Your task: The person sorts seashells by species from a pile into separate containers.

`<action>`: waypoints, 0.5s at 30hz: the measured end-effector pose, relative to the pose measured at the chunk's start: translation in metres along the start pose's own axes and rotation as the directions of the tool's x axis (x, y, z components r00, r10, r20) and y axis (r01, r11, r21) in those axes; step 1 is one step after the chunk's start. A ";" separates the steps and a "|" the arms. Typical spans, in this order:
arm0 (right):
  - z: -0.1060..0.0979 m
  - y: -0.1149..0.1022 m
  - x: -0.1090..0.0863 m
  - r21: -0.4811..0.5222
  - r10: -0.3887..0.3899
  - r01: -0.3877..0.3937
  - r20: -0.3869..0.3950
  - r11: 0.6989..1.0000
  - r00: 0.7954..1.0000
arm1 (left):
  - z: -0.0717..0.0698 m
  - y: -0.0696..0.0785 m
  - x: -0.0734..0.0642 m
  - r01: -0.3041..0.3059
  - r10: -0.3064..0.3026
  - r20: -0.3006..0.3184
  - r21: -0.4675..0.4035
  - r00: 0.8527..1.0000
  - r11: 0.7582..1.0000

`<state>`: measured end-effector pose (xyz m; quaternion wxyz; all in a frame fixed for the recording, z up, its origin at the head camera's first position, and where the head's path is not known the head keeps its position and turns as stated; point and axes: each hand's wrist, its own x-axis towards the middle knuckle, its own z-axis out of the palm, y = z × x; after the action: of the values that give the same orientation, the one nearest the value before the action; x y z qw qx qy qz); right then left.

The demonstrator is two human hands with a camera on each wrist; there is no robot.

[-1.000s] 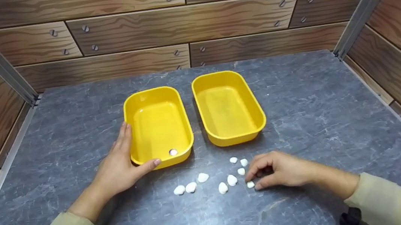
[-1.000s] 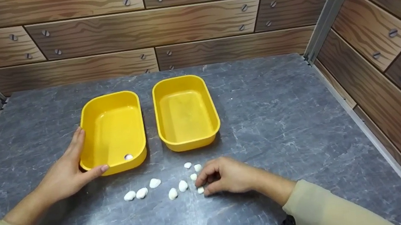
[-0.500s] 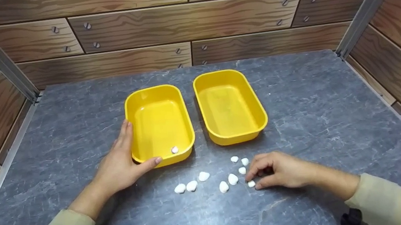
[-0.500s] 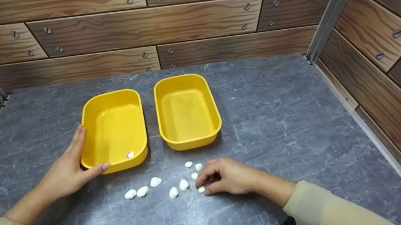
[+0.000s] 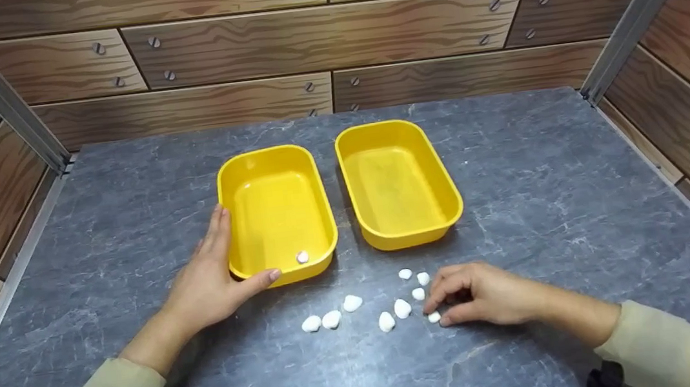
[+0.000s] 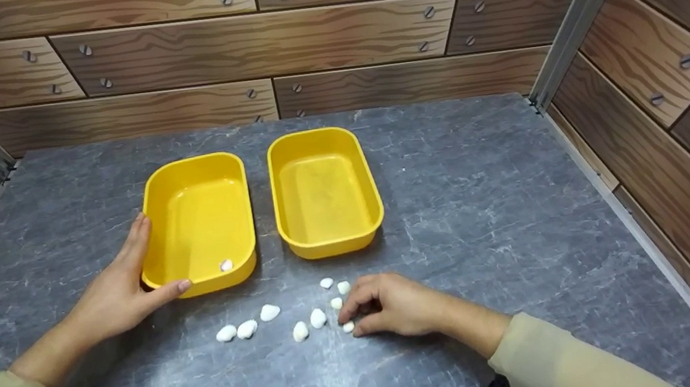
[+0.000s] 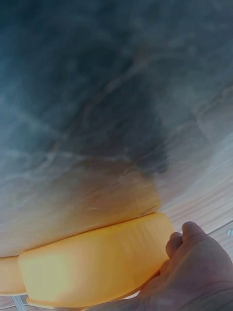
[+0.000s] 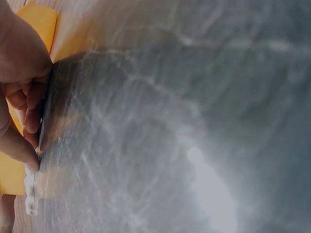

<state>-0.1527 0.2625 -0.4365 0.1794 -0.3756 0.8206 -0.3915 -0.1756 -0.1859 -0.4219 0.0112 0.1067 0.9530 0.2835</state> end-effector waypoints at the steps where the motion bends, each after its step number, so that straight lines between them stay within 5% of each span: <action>1: 0.000 0.000 0.000 -0.003 -0.010 0.010 -0.002 1.000 1.000 | 0.000 0.000 0.000 -0.001 0.001 0.001 -0.003 1.000 1.000; 15: 0.000 -0.003 0.001 -0.048 -0.012 0.012 -0.001 0.999 1.000 | 0.000 0.000 0.000 0.009 -0.009 0.002 -0.002 1.000 1.000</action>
<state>-0.1522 0.2601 -0.4340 0.1676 -0.3845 0.8276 -0.3730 -0.1758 -0.1854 -0.4221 0.0136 0.1026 0.9532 0.2842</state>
